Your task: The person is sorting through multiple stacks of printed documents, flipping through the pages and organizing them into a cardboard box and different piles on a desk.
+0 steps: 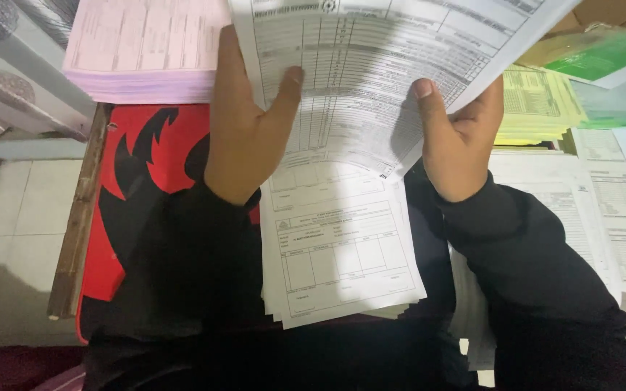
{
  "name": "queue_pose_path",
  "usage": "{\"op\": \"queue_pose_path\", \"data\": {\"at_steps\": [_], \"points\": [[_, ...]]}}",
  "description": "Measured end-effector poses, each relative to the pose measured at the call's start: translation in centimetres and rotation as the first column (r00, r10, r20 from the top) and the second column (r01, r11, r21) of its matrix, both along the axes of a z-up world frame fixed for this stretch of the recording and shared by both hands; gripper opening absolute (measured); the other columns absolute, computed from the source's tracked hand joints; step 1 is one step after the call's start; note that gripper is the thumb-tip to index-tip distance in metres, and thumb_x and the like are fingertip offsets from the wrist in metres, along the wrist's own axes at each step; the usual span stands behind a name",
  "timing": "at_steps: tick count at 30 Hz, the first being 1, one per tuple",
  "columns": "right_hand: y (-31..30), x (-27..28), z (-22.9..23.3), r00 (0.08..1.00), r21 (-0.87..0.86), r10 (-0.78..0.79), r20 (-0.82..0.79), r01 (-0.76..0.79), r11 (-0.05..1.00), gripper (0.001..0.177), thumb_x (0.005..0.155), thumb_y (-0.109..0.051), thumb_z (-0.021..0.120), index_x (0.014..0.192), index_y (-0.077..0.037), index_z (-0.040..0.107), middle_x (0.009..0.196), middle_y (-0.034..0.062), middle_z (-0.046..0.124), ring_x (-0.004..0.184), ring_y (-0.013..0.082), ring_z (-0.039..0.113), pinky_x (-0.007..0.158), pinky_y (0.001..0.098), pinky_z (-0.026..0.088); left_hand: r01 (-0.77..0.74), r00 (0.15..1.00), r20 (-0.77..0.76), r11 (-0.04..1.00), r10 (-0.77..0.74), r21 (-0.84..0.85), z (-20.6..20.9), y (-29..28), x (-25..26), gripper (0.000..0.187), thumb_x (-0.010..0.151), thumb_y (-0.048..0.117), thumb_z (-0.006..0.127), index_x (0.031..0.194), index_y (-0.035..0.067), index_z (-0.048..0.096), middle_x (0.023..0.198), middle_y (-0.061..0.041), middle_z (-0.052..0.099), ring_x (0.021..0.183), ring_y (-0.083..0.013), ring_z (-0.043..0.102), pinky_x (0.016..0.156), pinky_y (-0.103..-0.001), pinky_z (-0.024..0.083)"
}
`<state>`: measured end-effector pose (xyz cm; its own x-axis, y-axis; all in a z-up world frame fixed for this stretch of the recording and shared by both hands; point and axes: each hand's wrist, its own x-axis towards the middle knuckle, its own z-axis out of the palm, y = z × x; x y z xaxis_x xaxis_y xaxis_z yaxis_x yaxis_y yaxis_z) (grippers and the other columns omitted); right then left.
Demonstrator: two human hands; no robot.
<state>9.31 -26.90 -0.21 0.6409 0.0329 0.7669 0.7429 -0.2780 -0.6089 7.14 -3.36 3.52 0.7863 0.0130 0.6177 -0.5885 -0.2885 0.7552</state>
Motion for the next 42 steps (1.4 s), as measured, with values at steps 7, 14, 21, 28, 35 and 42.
{"op": "queue_pose_path", "data": {"at_steps": [7, 14, 21, 28, 35, 42], "points": [[0.0, 0.3, 0.6, 1.000, 0.018, 0.020, 0.015, -0.020, 1.000, 0.023, 0.113, -0.015, 0.059, 0.132, -0.006, 0.049, 0.131, 0.0116, 0.057, 0.126, 0.0286, 0.056, 0.114, 0.0437, 0.048, -0.007, 1.000, -0.003, 0.999, 0.007, 0.032, -0.2, 0.2, 0.3, 0.026, 0.105, 0.014, 0.051, 0.130, 0.005, 0.047, 0.124, -0.011, 0.063, 0.117, -0.0288, 0.064, 0.103, -0.042, 0.054], [-0.1, 0.4, 0.7, 1.000, 0.038, 0.025, -0.017, -0.025, 0.999, 0.025, 0.112, -0.014, 0.061, 0.132, -0.006, 0.050, 0.129, 0.0123, 0.059, 0.124, 0.0289, 0.059, 0.112, 0.0435, 0.049, 0.002, 0.999, -0.044, 0.999, 0.000, 0.052, -0.5, 0.6, 0.8, 0.025, 0.105, 0.013, 0.053, 0.127, 0.005, 0.048, 0.122, -0.010, 0.063, 0.116, -0.0267, 0.063, 0.103, -0.041, 0.053], [0.0, 0.3, 0.5, 0.996, 0.032, 0.049, -0.069, -0.047, 0.998, 0.030, 0.111, -0.022, 0.061, 0.134, -0.008, 0.048, 0.132, 0.0119, 0.058, 0.126, 0.0292, 0.058, 0.111, 0.0436, 0.048, 0.031, 0.999, -0.025, 0.995, -0.029, 0.097, 0.0, 0.9, 0.2, 0.032, 0.105, 0.010, 0.049, 0.136, 0.004, 0.043, 0.127, -0.012, 0.058, 0.122, -0.0292, 0.060, 0.107, -0.043, 0.050], [-0.2, 1.5, -0.1, 0.958, 0.047, 0.130, -0.255, -0.122, 0.991, 0.024, 0.108, -0.032, 0.060, 0.118, -0.011, 0.063, 0.122, 0.0038, 0.065, 0.120, 0.0227, 0.062, 0.108, 0.0393, 0.050, 0.205, 0.945, -0.312, 0.924, -0.101, 0.322, -0.1, 3.1, 2.2, 0.040, 0.099, 0.019, 0.057, 0.136, 0.006, 0.055, 0.132, -0.013, 0.066, 0.125, -0.0338, 0.062, 0.102, -0.049, 0.051], [-1.2, 2.1, 0.9, 0.954, 0.278, 0.212, -0.212, -0.150, 0.949, 0.016, 0.106, -0.030, 0.068, 0.109, -0.018, 0.058, 0.106, -0.0013, 0.060, 0.110, 0.0183, 0.059, 0.105, 0.0347, 0.050, 0.419, 0.643, -0.763, 0.862, -0.062, 0.284, -0.5, 4.7, 2.4, 0.038, 0.089, 0.024, 0.068, 0.126, 0.017, 0.070, 0.122, 0.000, 0.077, 0.108, -0.0179, 0.074, 0.095, -0.034, 0.056], [-1.3, 2.5, -1.7, 0.954, 0.602, 0.301, 0.003, -0.242, 0.761, 0.071, 0.113, -0.031, 0.080, 0.157, -0.005, 0.031, 0.166, 0.0229, 0.036, 0.160, 0.0356, 0.028, 0.138, 0.0475, 0.021, 0.194, 0.801, -0.278, 0.668, -0.531, -0.719, -11.5, 0.7, 4.8, 0.004, 0.100, 0.004, 0.062, 0.103, 0.005, 0.060, 0.096, -0.004, 0.063, 0.086, -0.0146, 0.061, 0.077, -0.026, 0.055]]}}
